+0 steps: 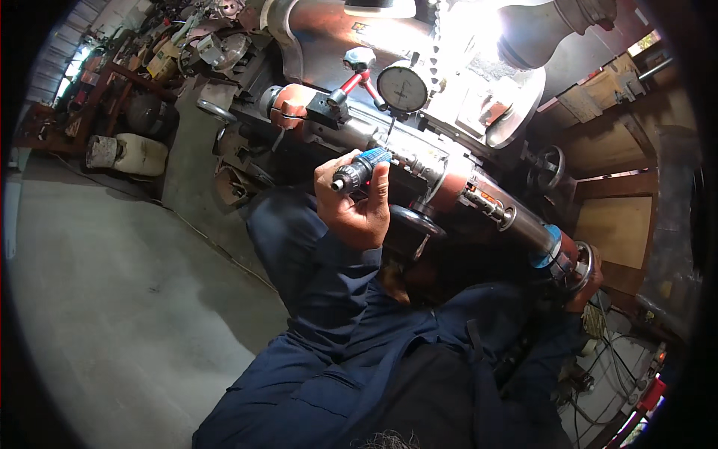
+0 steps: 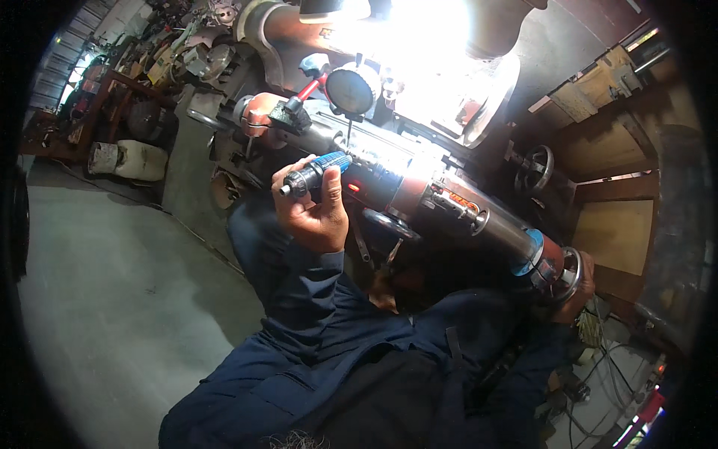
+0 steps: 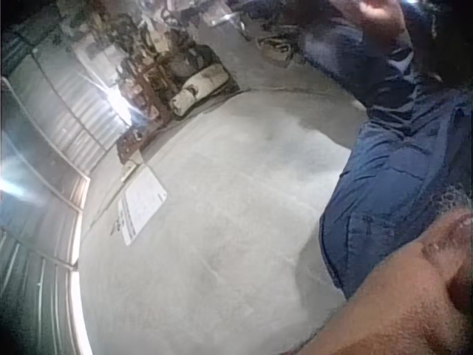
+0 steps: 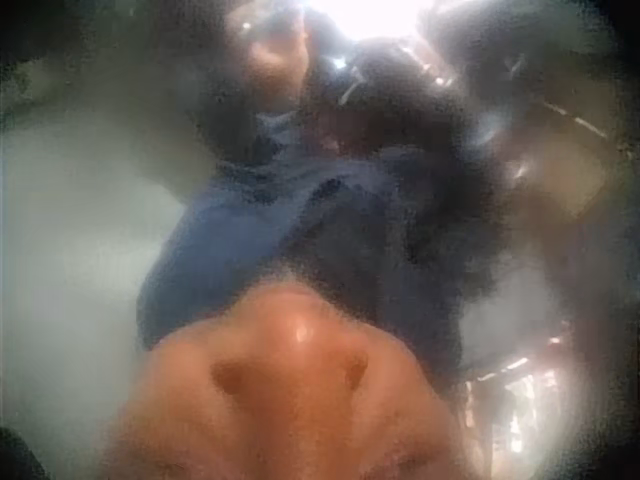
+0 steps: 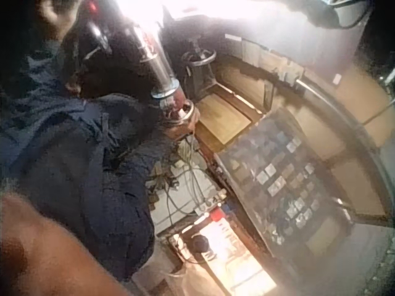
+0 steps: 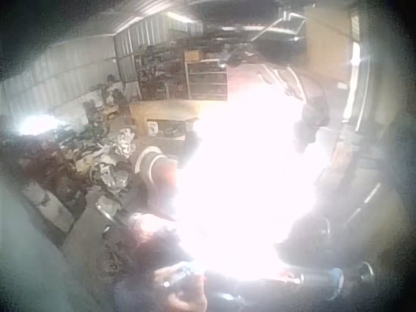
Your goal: The person works on a mechanical assembly mounted on a lathe-like machine, using a blue-handled tool to adjust or clean components, while monitoring a dial gauge.
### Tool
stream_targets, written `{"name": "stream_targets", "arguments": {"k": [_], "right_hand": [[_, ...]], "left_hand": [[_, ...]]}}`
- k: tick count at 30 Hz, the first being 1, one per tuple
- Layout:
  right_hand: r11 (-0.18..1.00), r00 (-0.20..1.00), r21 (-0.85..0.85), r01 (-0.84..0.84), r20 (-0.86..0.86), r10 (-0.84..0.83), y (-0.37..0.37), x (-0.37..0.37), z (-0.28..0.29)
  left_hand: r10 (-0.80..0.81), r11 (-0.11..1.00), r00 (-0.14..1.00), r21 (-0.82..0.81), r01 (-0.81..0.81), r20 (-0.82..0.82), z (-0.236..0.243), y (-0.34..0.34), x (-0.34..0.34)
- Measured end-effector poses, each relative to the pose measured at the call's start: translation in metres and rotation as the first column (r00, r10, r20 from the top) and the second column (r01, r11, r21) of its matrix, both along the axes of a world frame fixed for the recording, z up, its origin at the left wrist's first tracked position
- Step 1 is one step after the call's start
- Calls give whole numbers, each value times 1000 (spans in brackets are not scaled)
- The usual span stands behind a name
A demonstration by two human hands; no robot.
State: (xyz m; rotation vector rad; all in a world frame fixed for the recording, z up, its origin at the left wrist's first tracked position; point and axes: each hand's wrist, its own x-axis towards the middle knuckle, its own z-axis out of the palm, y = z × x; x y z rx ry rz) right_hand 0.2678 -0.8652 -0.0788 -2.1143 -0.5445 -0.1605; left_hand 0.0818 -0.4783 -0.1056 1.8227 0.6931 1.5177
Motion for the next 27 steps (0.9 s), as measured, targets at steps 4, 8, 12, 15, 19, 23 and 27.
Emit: {"name": "stream_targets", "arguments": {"k": [4,8,12,15,19,23,27], "right_hand": [[969,987,218,119,-135,-91,-19,15,-20],[956,975,276,100,-217,-39,-25,17,-20],[967,982,234,102,-177,-61,-20,11,-15],[991,996,129,34,-84,-24,-15,16,-14],[929,951,345,132,-307,-21,-2,4,-2],[980,980,188,60,-197,-23,-16,10,-7],[984,988,-141,-106,-131,87,-25,11,0]], "left_hand": [[21,999,999,28,-20,-39,0,-1,1],[37,996,997,84,-32,-69,-4,1,2],[178,930,981,314,-194,77,9,2,-3],[151,983,977,124,-133,-151,-1,3,4],[166,974,983,140,-175,73,2,-1,-5],[285,933,957,217,-288,48,4,5,-9],[281,932,951,199,-302,127,4,5,-4]]}}
